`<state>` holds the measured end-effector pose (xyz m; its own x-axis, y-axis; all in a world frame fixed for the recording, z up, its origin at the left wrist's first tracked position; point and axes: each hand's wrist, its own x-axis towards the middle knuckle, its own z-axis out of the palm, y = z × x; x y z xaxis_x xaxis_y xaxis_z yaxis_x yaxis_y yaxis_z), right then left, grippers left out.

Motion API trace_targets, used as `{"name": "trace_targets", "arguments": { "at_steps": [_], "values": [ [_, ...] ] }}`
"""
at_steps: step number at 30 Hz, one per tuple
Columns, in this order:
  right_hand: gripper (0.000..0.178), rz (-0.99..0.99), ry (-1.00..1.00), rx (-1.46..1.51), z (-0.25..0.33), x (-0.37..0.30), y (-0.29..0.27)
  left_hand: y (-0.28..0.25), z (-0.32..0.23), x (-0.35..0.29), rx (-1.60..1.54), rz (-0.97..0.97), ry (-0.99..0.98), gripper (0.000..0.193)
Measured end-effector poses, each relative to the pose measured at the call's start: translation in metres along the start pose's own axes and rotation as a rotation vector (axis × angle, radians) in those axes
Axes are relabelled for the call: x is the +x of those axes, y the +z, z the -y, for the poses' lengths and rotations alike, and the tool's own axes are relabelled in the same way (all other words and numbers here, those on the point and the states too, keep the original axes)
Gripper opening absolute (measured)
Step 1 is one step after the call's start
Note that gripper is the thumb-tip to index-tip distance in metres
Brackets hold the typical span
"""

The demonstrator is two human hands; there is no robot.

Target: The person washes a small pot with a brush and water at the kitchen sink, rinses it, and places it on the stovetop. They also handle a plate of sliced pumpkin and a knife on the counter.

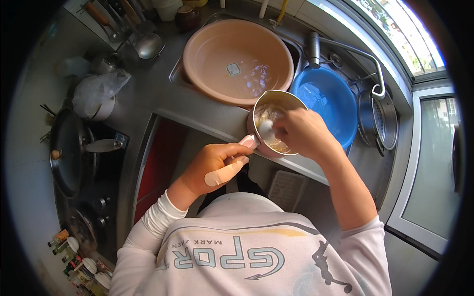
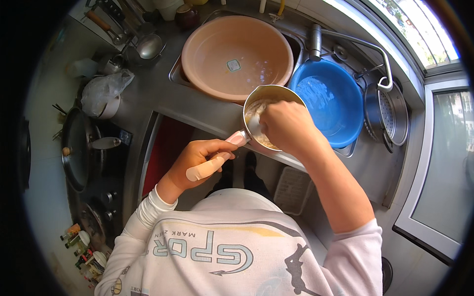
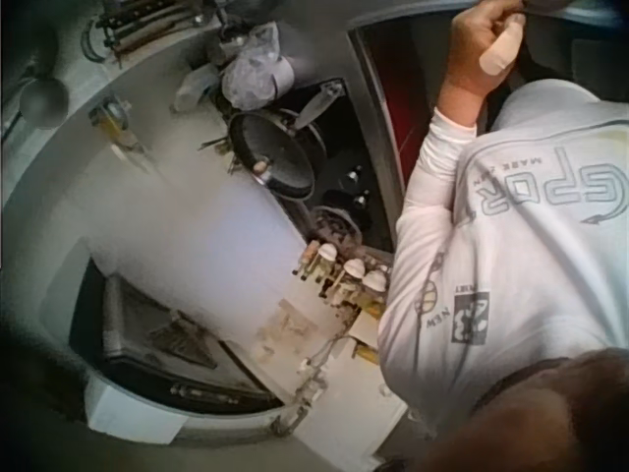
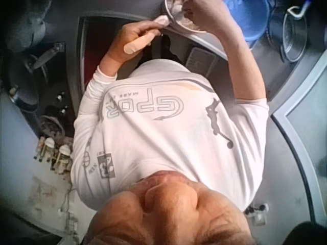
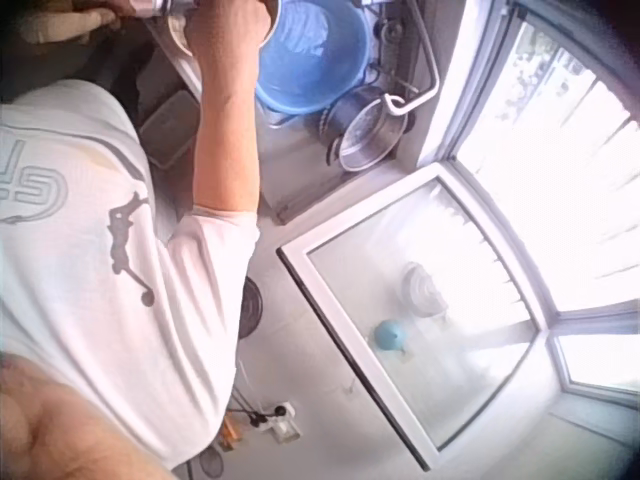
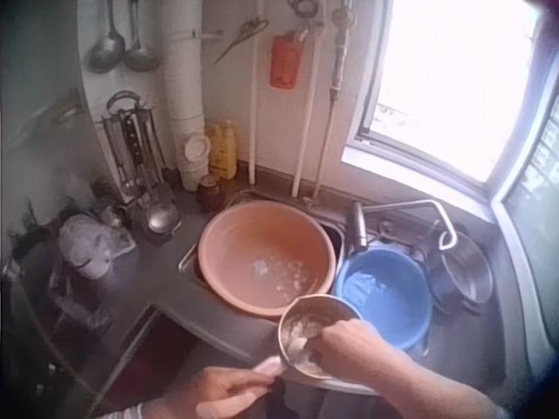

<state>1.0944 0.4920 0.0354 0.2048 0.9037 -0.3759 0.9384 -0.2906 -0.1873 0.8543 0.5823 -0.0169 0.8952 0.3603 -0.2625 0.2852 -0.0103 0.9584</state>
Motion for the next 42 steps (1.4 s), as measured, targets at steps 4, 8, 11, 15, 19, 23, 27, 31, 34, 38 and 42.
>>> {"name": "trace_targets", "arguments": {
  "at_steps": [4, 8, 11, 15, 19, 23, 27, 31, 34, 38, 42],
  "values": [
    [0.013, 0.162, 0.087, -0.129, -0.040, -0.028, -0.021, 0.001, 0.004, 0.002, -0.068, -0.033, 0.062, 0.025],
    [0.017, 0.023, 0.255, -0.257, -0.071, 0.006, -0.027, 0.003, 0.007, 0.000, -0.033, -0.021, 0.093, 0.024],
    [0.019, -0.097, 0.242, -0.184, -0.050, 0.034, -0.020, 0.002, 0.004, 0.001, 0.097, -0.030, 0.161, 0.022],
    [0.021, 0.000, -0.017, -0.107, -0.006, 0.017, -0.005, 0.000, 0.014, 0.002, 0.005, -0.037, 0.139, 0.023],
    [0.015, 0.068, -0.094, -0.059, -0.009, -0.014, -0.011, -0.001, 0.001, 0.002, 0.005, 0.003, 0.105, 0.024],
    [0.020, -0.135, 0.040, -0.164, -0.024, 0.039, -0.012, 0.003, 0.007, 0.000, 0.000, -0.059, 0.153, 0.023],
    [0.016, -0.095, 0.231, -0.214, -0.072, 0.016, -0.010, 0.005, -0.002, 0.001, -0.012, -0.036, 0.141, 0.023],
    [0.011, 0.128, 0.197, -0.303, -0.049, -0.021, 0.003, 0.005, 0.013, 0.000, 0.003, -0.088, 0.214, 0.022],
    [0.011, 0.164, 0.070, -0.270, -0.008, -0.018, -0.011, 0.002, 0.007, 0.000, 0.023, -0.058, 0.157, 0.022],
    [0.013, -0.130, 0.030, -0.175, -0.016, 0.033, -0.009, -0.001, 0.006, -0.001, 0.062, -0.033, 0.116, 0.024],
    [0.016, -0.082, 0.198, -0.139, -0.057, 0.036, -0.018, -0.002, -0.004, 0.002, 0.033, 0.023, 0.116, 0.024]
  ]
}}
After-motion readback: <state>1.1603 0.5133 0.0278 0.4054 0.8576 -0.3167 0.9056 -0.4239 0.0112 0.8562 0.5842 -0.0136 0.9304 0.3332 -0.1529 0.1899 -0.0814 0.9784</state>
